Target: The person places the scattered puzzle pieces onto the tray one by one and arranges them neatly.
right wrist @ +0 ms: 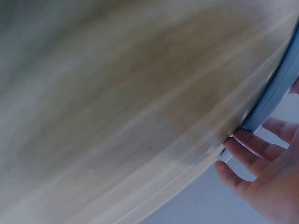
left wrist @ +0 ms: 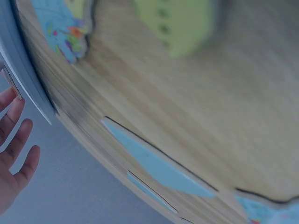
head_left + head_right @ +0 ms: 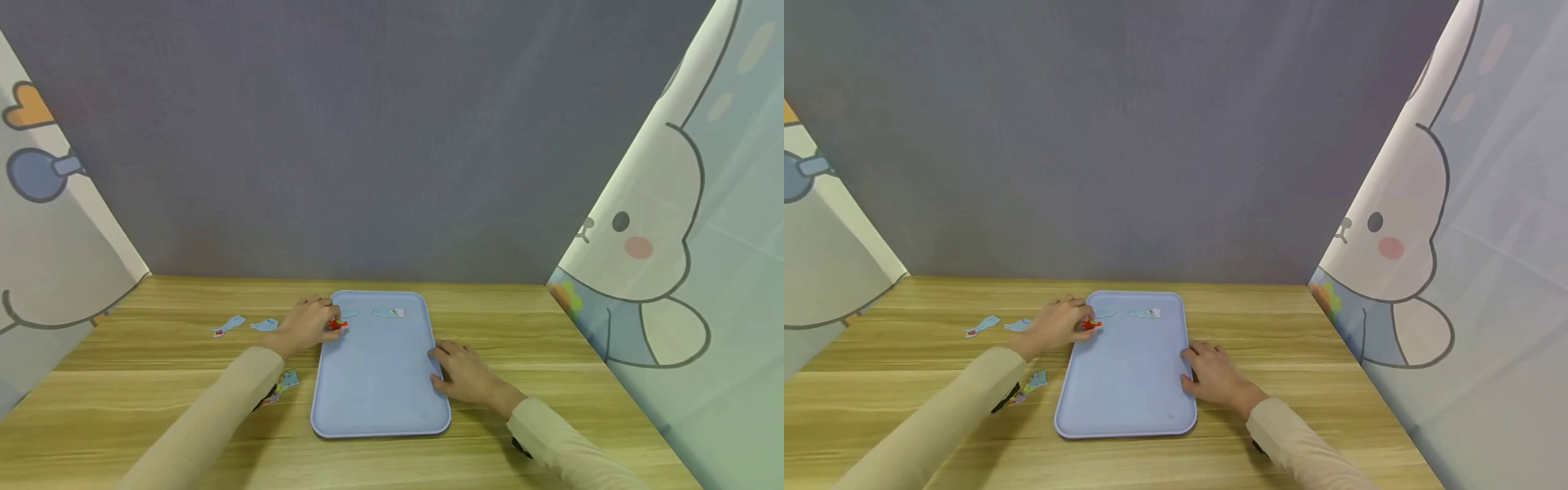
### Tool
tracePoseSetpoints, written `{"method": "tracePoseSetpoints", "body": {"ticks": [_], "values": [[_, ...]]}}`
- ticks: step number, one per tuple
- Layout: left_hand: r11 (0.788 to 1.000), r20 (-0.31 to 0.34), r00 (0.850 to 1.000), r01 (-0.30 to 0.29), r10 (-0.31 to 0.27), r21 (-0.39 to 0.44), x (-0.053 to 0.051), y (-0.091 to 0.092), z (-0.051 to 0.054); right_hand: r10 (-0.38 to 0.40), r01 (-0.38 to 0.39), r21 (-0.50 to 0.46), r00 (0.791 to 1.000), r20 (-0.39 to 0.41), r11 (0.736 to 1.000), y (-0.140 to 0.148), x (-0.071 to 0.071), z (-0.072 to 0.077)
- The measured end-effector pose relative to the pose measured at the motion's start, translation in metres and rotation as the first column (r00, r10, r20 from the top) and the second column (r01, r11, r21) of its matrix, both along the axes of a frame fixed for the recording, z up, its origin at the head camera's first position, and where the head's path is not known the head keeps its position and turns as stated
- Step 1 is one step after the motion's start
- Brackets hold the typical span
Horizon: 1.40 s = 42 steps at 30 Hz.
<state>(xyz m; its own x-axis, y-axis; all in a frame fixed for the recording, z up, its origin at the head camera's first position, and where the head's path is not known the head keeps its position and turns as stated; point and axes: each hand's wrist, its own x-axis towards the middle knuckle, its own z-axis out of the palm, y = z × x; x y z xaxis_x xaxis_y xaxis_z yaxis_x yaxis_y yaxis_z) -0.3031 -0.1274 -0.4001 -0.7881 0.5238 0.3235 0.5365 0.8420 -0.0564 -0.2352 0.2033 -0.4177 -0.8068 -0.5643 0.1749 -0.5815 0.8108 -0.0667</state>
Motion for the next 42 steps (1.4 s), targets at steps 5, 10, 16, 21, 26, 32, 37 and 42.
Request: {"method": "tracePoseSetpoints", "body": {"ticks": [5,10,16,21,26,32,37,42], "values": [[1.0,0.007,1.0,0.001,-0.001,-0.008,0.0,0.005,0.0,-0.001,0.001,0.004,1.0,0.006,1.0,0.0,0.001,0.001],[1.0,0.019,1.0,-0.011,0.011,-0.016,0.001,0.008,-0.001,0.005,-0.005,-0.001,1.0,0.006,1.0,-0.001,0.002,0.003],[1.0,0.001,1.0,-0.013,0.013,-0.003,-0.001,0.011,-0.005,0.005,-0.005,0.001,1.0,0.007,1.0,-0.001,0.002,0.003],[1.0,-0.026,1.0,-0.008,0.008,0.003,0.0,0.015,-0.006,0.005,-0.005,0.003,1.0,0.002,1.0,-0.001,0.001,0.002],[0.998,0.019,0.998,-0.057,0.058,-0.014,0.0,0.018,-0.005,0.012,-0.012,0.003,1.0,-0.01,1.0,-0.001,0.001,0.001],[0.996,0.039,0.996,-0.084,0.085,-0.029,-0.003,0.019,-0.006,0.007,-0.007,0.004,1.0,-0.003,1.0,-0.001,0.001,0.002],[0.996,0.066,0.994,-0.088,0.089,-0.016,-0.002,0.02,-0.005,0.003,-0.003,0.005,1.0,-0.003,1.0,0.0,0.001,0.002],[0.997,0.08,0.994,-0.08,0.081,-0.006,0.0,0.02,-0.003,0.002,-0.002,0.012,1.0,-0.006,1.0,0.0,0.0,0.002]]}}
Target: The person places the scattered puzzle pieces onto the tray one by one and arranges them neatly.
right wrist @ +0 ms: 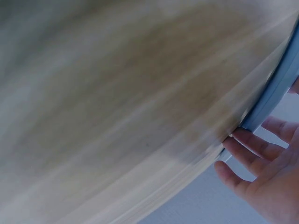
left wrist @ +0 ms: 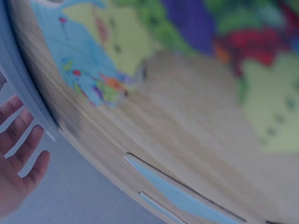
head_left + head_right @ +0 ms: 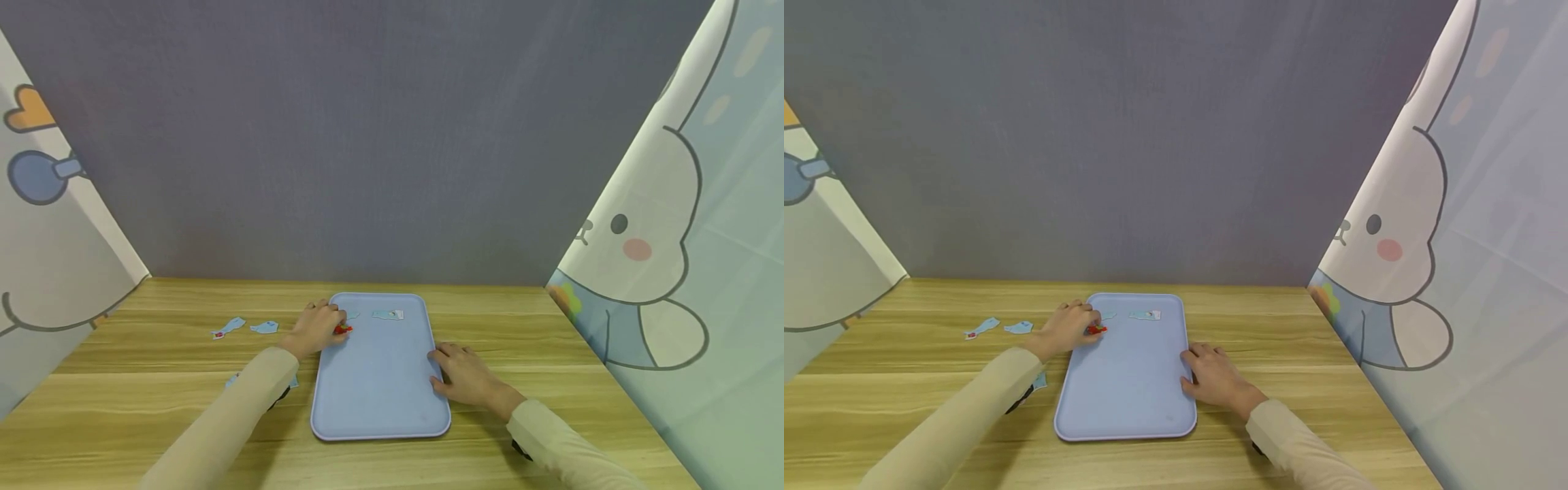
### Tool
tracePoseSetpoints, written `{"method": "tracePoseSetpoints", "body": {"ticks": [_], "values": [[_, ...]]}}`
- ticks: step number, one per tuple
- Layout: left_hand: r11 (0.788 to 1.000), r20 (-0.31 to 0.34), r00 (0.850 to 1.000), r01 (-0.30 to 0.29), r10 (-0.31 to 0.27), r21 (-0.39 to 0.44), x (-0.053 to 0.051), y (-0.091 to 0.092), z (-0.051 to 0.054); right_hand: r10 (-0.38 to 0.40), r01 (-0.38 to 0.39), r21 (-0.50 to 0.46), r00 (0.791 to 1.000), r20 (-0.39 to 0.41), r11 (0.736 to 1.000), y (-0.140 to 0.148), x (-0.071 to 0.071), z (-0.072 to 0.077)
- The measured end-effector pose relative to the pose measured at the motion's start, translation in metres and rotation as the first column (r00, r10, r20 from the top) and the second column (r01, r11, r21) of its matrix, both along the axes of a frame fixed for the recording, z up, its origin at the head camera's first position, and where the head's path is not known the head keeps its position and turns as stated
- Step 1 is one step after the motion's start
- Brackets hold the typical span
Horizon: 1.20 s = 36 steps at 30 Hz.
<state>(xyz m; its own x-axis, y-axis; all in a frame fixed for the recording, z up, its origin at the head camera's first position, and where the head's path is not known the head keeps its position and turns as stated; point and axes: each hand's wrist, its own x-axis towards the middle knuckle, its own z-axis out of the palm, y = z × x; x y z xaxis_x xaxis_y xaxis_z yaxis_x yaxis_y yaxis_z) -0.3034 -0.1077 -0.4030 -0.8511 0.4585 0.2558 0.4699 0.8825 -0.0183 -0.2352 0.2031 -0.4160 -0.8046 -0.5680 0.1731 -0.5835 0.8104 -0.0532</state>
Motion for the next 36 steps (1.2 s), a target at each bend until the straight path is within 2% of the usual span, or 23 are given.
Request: {"method": "tracePoseSetpoints", "body": {"ticks": [6,16,24,31,36], "values": [[1.0,0.005,1.0,0.018,-0.018,0.025,0.002,-0.004,0.002,0.0,0.0,0.001,1.0,0.0,1.0,0.0,0.0,0.0],[0.998,0.018,0.998,0.065,-0.065,-0.003,0.005,-0.015,0.006,0.004,-0.004,-0.009,1.0,0.007,1.0,0.0,0.0,0.0],[0.997,-0.015,0.997,0.077,-0.077,-0.004,0.016,-0.022,0.01,0.012,-0.012,-0.016,1.0,-0.005,1.0,0.0,0.0,0.0],[0.991,-0.064,0.989,0.136,-0.136,-0.002,0.028,-0.031,0.008,0.011,-0.011,-0.004,1.0,-0.011,1.0,-0.001,-0.001,-0.001],[0.987,-0.071,0.985,0.158,-0.157,0.015,0.037,-0.037,0.006,0.007,-0.007,-0.005,1.0,-0.003,1.0,0.0,-0.001,-0.002]]}}
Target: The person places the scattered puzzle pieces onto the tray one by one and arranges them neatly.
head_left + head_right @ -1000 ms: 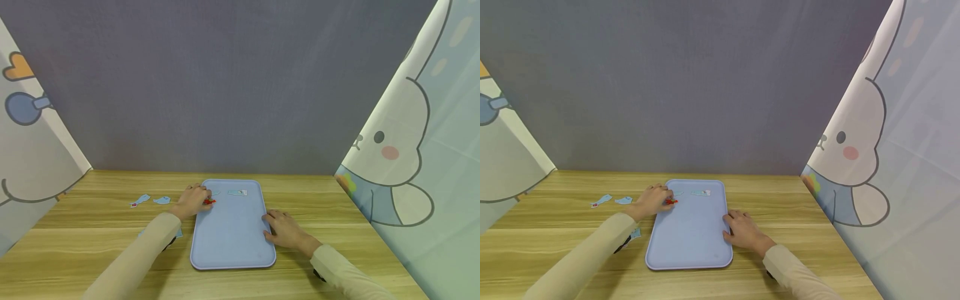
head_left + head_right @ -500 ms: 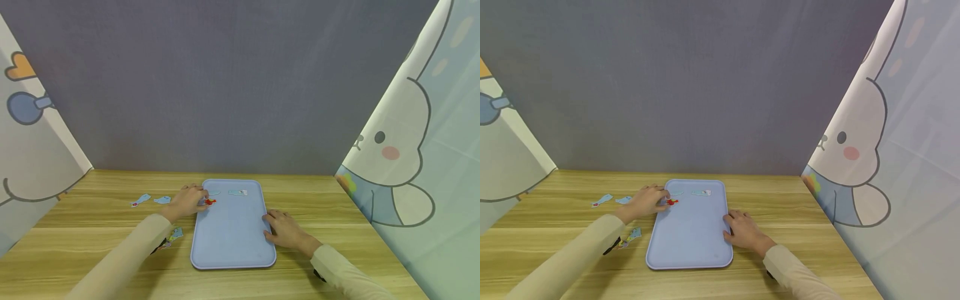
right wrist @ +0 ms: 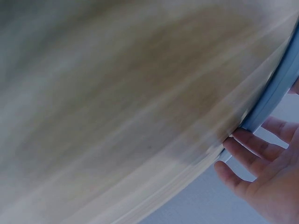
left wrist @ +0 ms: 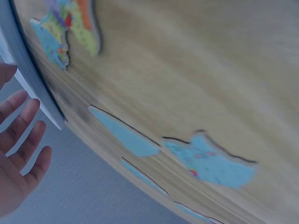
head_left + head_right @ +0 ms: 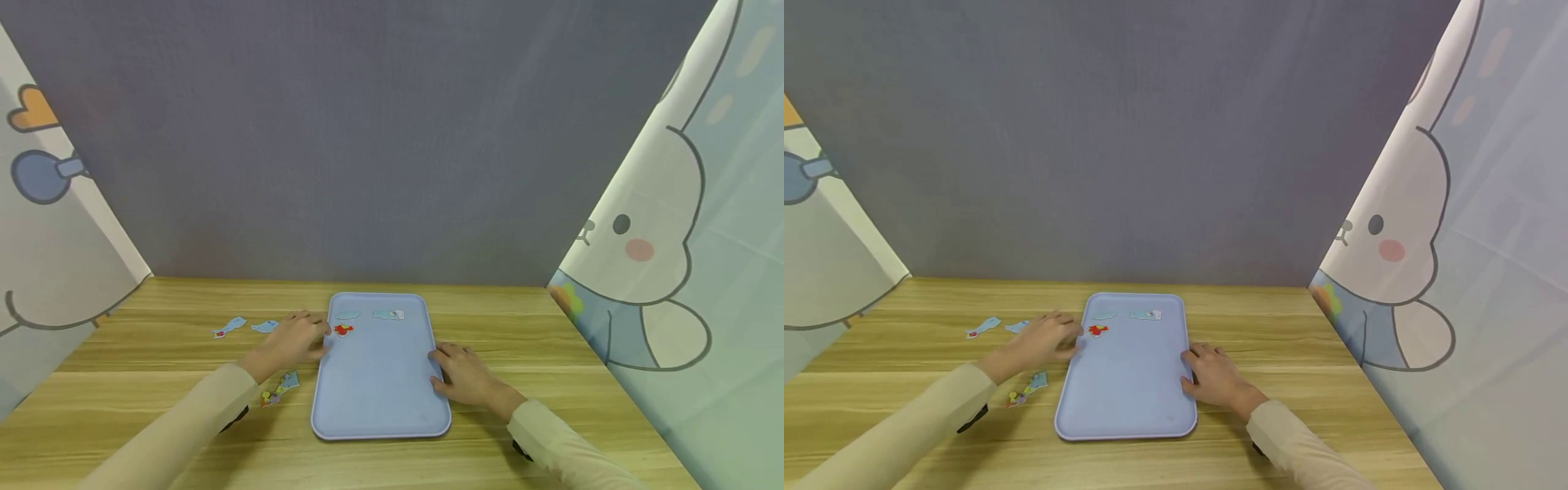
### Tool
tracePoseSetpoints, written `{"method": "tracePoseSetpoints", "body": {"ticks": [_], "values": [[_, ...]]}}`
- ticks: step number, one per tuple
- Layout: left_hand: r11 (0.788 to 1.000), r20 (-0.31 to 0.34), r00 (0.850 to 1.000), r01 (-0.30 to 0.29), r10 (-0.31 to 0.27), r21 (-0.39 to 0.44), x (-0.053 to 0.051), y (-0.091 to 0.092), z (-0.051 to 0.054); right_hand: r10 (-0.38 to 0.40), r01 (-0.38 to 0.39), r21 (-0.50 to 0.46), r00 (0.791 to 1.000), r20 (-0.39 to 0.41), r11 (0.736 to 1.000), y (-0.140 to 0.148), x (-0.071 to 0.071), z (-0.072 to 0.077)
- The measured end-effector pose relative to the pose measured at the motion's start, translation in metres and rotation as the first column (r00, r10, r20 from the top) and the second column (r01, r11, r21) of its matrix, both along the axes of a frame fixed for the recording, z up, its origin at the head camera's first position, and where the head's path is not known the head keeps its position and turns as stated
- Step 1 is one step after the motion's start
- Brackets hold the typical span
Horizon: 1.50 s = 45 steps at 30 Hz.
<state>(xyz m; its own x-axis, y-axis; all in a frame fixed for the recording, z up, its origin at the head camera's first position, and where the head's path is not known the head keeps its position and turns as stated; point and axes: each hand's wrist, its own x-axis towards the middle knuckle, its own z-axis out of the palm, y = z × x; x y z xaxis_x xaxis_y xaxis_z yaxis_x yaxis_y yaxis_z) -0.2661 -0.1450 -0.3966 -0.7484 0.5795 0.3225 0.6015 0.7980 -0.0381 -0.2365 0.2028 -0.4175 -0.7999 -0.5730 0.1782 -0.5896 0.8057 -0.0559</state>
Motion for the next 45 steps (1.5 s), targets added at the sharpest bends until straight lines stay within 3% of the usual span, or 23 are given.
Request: {"method": "tracePoseSetpoints", "body": {"ticks": [10,19,28,35,45], "values": [[1.0,-0.018,1.0,-0.006,0.006,-0.028,0.015,-0.009,0.0,0.005,-0.005,-0.004,1.0,-0.012,1.0,0.0,0.0,-0.001],[0.999,0.034,0.999,-0.038,0.039,-0.026,0.032,-0.016,0.002,0.002,-0.002,-0.008,1.0,0.006,1.0,0.0,0.001,0.001],[1.0,-0.052,0.999,-0.011,0.01,-0.02,0.046,-0.025,-0.004,0.002,-0.002,0.002,1.0,-0.011,1.0,-0.001,0.001,0.002],[0.999,0.0,0.999,-0.041,0.041,-0.024,0.057,-0.03,-0.006,0.001,-0.001,0.002,1.0,-0.002,1.0,-0.001,0.0,0.001],[0.998,0.0,0.998,-0.067,0.067,-0.004,0.065,-0.033,-0.01,0.004,-0.004,-0.002,1.0,-0.004,1.0,0.0,0.0,0.0]]}}
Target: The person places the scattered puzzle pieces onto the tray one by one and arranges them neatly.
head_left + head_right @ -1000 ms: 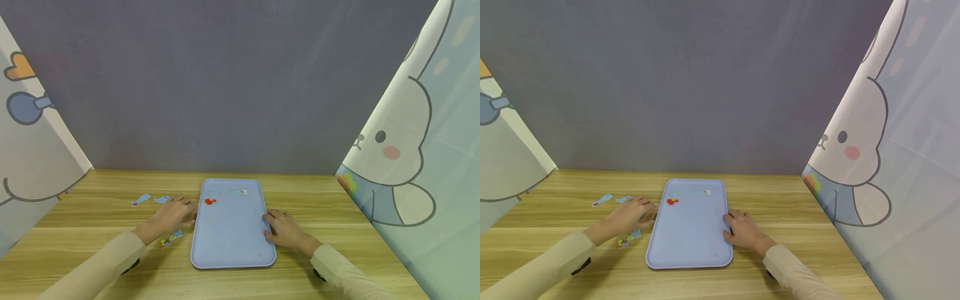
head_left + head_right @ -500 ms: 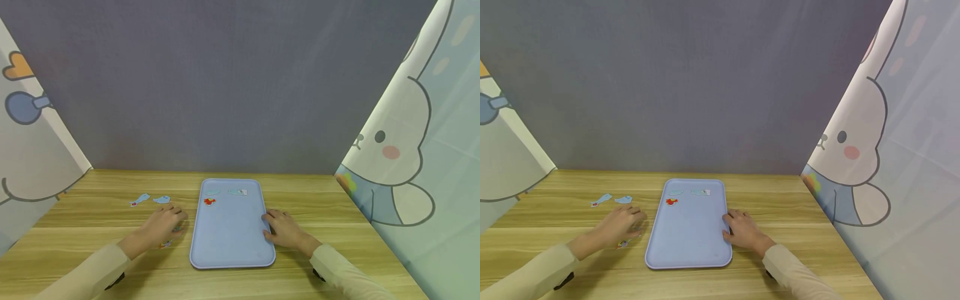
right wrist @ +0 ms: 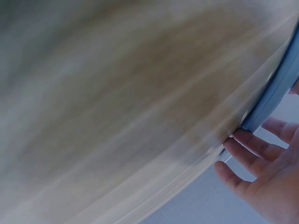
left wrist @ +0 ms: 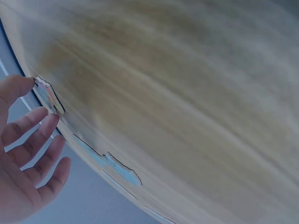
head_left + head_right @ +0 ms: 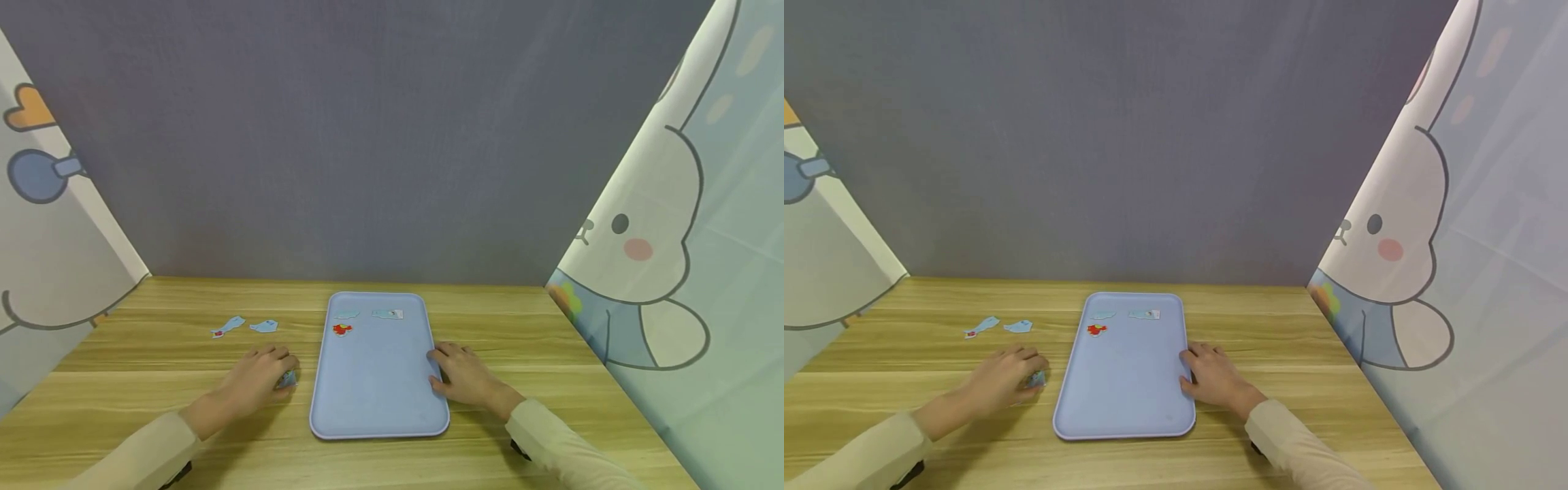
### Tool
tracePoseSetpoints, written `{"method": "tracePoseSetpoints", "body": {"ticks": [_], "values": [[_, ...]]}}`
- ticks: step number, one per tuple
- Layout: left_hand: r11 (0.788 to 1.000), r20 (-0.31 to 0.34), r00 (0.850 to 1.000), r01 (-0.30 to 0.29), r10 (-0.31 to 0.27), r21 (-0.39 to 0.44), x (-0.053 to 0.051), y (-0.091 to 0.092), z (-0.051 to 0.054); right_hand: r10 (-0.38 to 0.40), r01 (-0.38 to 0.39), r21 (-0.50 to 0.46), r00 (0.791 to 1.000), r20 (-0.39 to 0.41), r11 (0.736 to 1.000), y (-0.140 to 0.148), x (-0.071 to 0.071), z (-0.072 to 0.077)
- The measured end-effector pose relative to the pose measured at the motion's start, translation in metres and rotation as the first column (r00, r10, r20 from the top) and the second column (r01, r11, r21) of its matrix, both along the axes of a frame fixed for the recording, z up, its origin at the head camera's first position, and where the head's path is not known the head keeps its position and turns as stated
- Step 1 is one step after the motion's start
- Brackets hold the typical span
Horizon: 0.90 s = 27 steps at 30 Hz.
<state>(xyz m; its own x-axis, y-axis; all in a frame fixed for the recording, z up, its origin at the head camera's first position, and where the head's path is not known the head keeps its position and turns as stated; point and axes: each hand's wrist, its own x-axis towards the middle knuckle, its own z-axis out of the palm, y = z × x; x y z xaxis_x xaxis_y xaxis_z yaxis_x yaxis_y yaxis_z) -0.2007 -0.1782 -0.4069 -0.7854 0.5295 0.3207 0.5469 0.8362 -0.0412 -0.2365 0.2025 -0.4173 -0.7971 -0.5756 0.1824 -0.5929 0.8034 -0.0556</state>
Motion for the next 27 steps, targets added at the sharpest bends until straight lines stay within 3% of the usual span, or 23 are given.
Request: {"method": "tracePoseSetpoints", "body": {"ticks": [19,27], "values": [[0.999,-0.016,1.0,0.0,0.0,0.045,0.003,-0.0034,-0.006,0.0,0.0,0.003,1.0,-0.006,1.0,-0.0007,0.0012,0.0006],[0.997,0.024,1.0,0.01,-0.012,0.078,0.0017,-0.004,-0.0068,0.053,-0.055,-0.018,0.994,-0.095,0.998,0.0009,0.003,-0.0008]]}}
